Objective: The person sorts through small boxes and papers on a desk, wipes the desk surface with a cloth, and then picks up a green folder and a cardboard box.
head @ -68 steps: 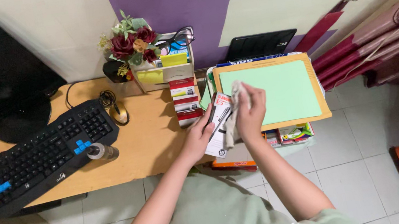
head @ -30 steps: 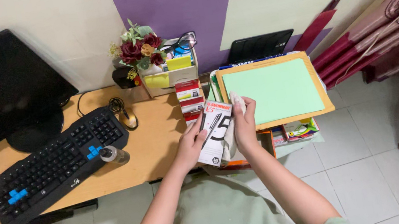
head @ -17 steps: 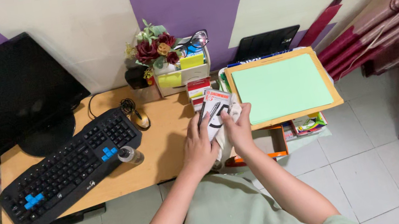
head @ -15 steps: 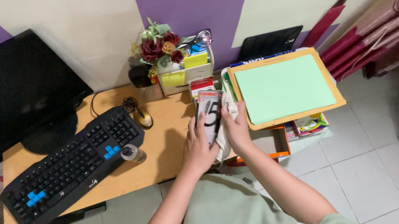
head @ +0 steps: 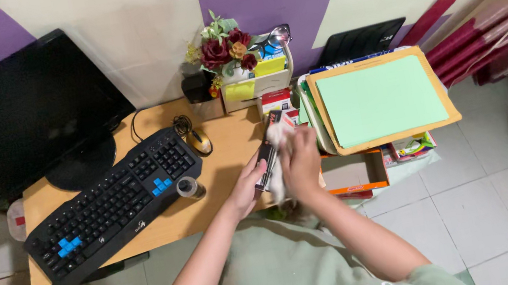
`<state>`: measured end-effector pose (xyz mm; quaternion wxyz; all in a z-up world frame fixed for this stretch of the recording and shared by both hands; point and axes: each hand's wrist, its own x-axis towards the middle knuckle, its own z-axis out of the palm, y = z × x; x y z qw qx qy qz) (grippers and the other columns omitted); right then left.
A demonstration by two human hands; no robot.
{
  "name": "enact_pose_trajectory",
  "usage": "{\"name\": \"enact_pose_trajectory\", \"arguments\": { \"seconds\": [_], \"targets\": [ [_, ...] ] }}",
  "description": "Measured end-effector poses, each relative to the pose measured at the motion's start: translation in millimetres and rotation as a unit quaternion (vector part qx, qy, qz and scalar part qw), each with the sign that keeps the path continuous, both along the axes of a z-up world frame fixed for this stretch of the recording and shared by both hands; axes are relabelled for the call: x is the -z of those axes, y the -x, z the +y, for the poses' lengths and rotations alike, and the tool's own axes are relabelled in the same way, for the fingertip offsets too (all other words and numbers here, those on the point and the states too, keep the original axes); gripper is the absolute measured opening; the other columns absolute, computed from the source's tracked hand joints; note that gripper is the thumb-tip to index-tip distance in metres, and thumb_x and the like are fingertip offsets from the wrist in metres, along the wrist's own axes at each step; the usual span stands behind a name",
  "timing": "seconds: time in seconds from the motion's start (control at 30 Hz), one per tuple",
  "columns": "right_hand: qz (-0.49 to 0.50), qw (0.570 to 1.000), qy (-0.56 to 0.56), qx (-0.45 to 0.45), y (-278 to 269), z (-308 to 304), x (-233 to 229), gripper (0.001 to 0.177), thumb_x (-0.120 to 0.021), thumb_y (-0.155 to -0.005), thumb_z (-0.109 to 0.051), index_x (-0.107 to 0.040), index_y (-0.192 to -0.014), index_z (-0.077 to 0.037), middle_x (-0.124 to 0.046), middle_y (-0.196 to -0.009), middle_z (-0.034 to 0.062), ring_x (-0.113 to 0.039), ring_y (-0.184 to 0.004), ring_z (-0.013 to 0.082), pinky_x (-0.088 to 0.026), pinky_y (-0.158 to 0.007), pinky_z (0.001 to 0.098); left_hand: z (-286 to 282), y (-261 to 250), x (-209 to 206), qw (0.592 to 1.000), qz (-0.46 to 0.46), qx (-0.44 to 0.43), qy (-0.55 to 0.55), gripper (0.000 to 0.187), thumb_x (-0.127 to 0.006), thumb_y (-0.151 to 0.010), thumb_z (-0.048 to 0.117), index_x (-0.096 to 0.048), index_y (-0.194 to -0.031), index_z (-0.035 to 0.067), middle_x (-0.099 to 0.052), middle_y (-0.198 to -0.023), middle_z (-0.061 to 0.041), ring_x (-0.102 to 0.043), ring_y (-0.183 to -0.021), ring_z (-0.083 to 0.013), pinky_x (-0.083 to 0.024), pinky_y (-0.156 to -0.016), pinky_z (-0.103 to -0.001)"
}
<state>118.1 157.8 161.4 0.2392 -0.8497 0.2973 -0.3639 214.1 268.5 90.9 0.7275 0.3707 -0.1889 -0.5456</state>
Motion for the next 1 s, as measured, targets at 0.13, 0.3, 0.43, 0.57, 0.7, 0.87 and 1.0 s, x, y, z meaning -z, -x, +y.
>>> {"name": "enact_pose_trajectory", "arguments": {
  "seconds": [0.13, 0.3, 0.43, 0.57, 0.7, 0.87, 1.0],
  "targets": [
    [-0.042, 0.999, 0.004, 0.026, -19.4, -25.1, -5.5, 0.018, -0.063, -0.104, -0.011, -0.055, -0.113, 0.001, -0.051, -0.117, 0.0199, -0.064, -0.104, 0.0389, -0.05, -0.083, 0.0479, 5.2, 2.0, -17.1, 1.0, 0.011, 0.025, -0.01, 0.058, -0.043, -0.109, 0.026, -0.028, -0.162, 0.01, -0.046, -0.156, -0.007, -0.048, -0.138, -0.0159, -0.039, -0.113, -0.034],
    [-0.041, 0.995, -0.033, -0.089, -18.9, 31.4, -5.4, 0.02, -0.069, -0.093, -0.009, -0.063, -0.11, 0.001, -0.055, -0.11, 0.0188, -0.064, -0.093, 0.0366, -0.052, -0.078, 0.042, 2.4, -14.4, -31.8, 0.987, 0.081, -0.129, 0.043, 0.057, -0.042, -0.109, 0.028, -0.027, -0.163, 0.014, -0.049, -0.153, -0.007, -0.053, -0.134, -0.017, -0.043, -0.112, -0.034],
    [-0.052, 0.982, -0.032, -0.176, -10.5, 54.5, -4.2, 0.025, -0.072, -0.086, -0.008, -0.066, -0.11, -0.003, -0.059, -0.106, 0.015, -0.067, -0.09, 0.0326, -0.054, -0.077, 0.0376, 20.6, -30.5, -22.5, 0.979, 0.13, -0.144, 0.056, 0.054, -0.042, -0.109, 0.029, -0.03, -0.16, 0.014, -0.053, -0.146, -0.008, -0.058, -0.124, -0.0203, -0.048, -0.1, -0.039],
    [-0.009, 0.987, 0.019, -0.161, -12.5, 28.2, -2.3, 0.03, -0.072, -0.082, -0.008, -0.068, -0.111, -0.002, -0.058, -0.108, 0.0145, -0.065, -0.089, 0.0349, -0.053, -0.074, 0.0406, 40.7, -25.0, -16.0, 0.983, 0.154, -0.074, 0.059, 0.052, -0.044, -0.112, 0.029, -0.035, -0.16, 0.009, -0.056, -0.143, -0.009, -0.057, -0.125, -0.0205, -0.048, -0.103, -0.04],
    [-0.038, 0.995, 0.01, -0.09, -27.4, -11.5, -9.9, 0.019, -0.07, -0.096, -0.01, -0.065, -0.112, 0.0, -0.055, -0.109, 0.0132, -0.063, -0.093, 0.0333, -0.051, -0.078, 0.0416, 39.7, -13.9, -30.6, 0.99, 0.12, -0.035, 0.058, 0.054, -0.046, -0.11, 0.028, -0.037, -0.159, 0.009, -0.056, -0.147, -0.006, -0.056, -0.131, -0.0186, -0.044, -0.111, -0.037],
    [-0.05, 0.987, -0.04, -0.145, -15.4, 3.7, -0.8, 0.02, -0.07, -0.092, -0.009, -0.065, -0.109, 0.001, -0.054, -0.106, 0.0145, -0.061, -0.092, 0.0316, -0.051, -0.079, 0.0398, 18.7, -2.0, -45.5, 0.981, 0.088, -0.158, 0.075, 0.053, -0.044, -0.107, 0.029, -0.031, -0.158, 0.02, -0.053, -0.146, -0.002, -0.053, -0.132, -0.0164, -0.043, -0.11, -0.037],
    [-0.071, 0.964, -0.048, -0.253, 13.0, 28.1, 9.8, 0.023, -0.07, -0.09, -0.008, -0.065, -0.11, 0.001, -0.054, -0.105, 0.0149, -0.06, -0.093, 0.032, -0.052, -0.08, 0.0391, 9.7, -12.6, -34.3, 0.955, 0.098, -0.252, 0.124, 0.049, -0.045, -0.111, 0.028, -0.036, -0.157, 0.014, -0.055, -0.143, -0.004, -0.054, -0.128, -0.0195, -0.043, -0.109, -0.04]
  ]
}}
